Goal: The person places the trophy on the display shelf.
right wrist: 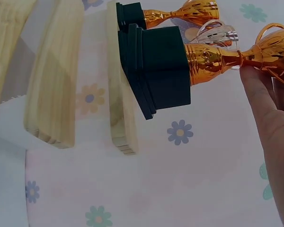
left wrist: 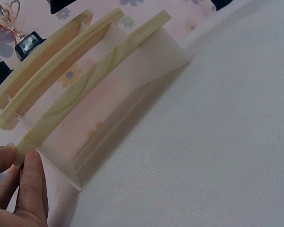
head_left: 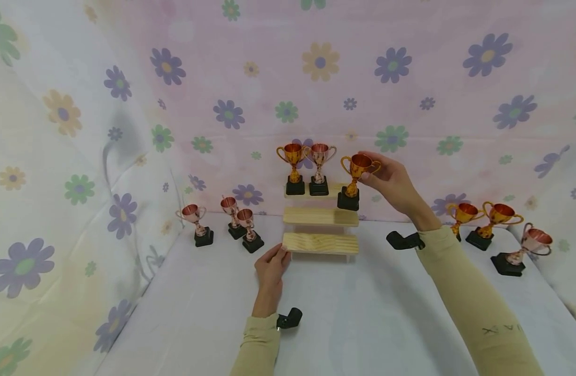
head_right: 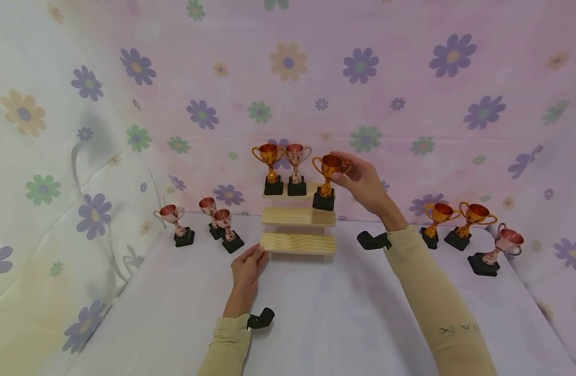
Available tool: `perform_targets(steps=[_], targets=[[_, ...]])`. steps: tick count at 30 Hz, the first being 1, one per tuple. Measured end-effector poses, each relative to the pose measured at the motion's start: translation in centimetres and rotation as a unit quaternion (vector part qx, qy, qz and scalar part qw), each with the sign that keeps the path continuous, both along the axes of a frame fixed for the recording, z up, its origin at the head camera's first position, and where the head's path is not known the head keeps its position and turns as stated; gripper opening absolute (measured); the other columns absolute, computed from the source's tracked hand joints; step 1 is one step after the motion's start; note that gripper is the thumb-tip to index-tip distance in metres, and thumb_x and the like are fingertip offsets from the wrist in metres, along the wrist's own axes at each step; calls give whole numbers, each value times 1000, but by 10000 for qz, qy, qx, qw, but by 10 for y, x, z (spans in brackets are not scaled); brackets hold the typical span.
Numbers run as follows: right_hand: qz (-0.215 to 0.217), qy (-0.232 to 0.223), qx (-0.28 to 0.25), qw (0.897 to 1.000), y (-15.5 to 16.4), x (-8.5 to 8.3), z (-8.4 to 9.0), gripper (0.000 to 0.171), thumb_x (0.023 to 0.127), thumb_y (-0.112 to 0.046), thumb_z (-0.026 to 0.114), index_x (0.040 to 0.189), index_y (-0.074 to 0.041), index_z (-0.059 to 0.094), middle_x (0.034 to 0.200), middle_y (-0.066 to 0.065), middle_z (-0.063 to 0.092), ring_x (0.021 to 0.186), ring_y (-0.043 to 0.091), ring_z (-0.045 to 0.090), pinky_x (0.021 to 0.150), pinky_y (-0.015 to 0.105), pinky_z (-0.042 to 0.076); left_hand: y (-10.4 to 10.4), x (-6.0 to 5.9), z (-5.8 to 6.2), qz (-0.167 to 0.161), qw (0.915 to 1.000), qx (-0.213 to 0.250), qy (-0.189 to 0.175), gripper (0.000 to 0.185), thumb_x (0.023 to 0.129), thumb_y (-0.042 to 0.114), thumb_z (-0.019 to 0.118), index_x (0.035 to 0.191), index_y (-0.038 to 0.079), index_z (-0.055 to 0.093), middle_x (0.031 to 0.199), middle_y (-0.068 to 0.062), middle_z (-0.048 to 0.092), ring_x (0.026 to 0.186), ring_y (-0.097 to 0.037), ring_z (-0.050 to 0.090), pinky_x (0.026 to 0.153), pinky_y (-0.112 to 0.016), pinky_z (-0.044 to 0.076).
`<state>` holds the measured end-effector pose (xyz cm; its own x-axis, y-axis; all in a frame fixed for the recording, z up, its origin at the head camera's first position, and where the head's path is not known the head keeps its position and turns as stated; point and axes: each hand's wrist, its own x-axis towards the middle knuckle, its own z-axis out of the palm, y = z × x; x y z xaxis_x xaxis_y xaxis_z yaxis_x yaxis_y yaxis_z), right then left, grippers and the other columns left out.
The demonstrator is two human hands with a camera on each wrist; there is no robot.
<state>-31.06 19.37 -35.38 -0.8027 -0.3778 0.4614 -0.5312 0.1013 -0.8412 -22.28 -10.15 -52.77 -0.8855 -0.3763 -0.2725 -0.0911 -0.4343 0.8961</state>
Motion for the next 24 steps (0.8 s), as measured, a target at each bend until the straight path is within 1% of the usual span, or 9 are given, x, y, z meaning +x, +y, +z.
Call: perform_targets(steps=[6,12,15,19,21,24], targets=[[9,-128,106,9999,-3,-13,7,54,101,-6,63,151,-1,45,127,13,59,105,13,65,91,19,57,0,-1,0,7,10000,35,9,29,97,-1,65,124,-11,65,113,-19,67,91,-13,70,88,-27,61],[-41,-214,88,9997,-4,-29,12,54,101,-7,62,152,-4,45,130,13,58,106,13,65,91,20,58,-1,-3,-2,29,9999,138,24,30,97,-2,64,125,-13,64,112,-19,67,91,-14,69,88,-28,61],[20,-303,114,9995,-4,-37,12,54,102,-8,61,153,-4,43,132,15,56,107,14,64,92,23,58,-1,-4,-2,56,9999,113,30,29,97,-3,64,124,-13,64,111,-20,67,90,-14,70,88,-28,61],[178,-576,-20,9982,-4,-48,10,54,103,-5,57,154,-3,41,134,15,54,109,18,63,94,31,59,0,-4,-2,77,10000,62,8,28,96,-4,64,123,-13,65,110,-20,68,89,-14,70,86,-27,61],[207,-709,-25,9973,-3,-53,8,55,103,-5,57,155,-4,40,136,15,53,110,17,63,95,32,59,0,-4,-3,83,10000,51,13,28,96,-4,65,122,-13,66,110,-19,68,88,-14,70,85,-27,61],[283,-852,19,9960,-4,-59,7,55,103,-6,57,155,-5,39,141,19,51,110,17,64,96,34,59,-1,-5,-3,95,9999,38,33,28,96,-4,65,122,-14,66,109,-19,68,87,-14,70,84,-26,62]])
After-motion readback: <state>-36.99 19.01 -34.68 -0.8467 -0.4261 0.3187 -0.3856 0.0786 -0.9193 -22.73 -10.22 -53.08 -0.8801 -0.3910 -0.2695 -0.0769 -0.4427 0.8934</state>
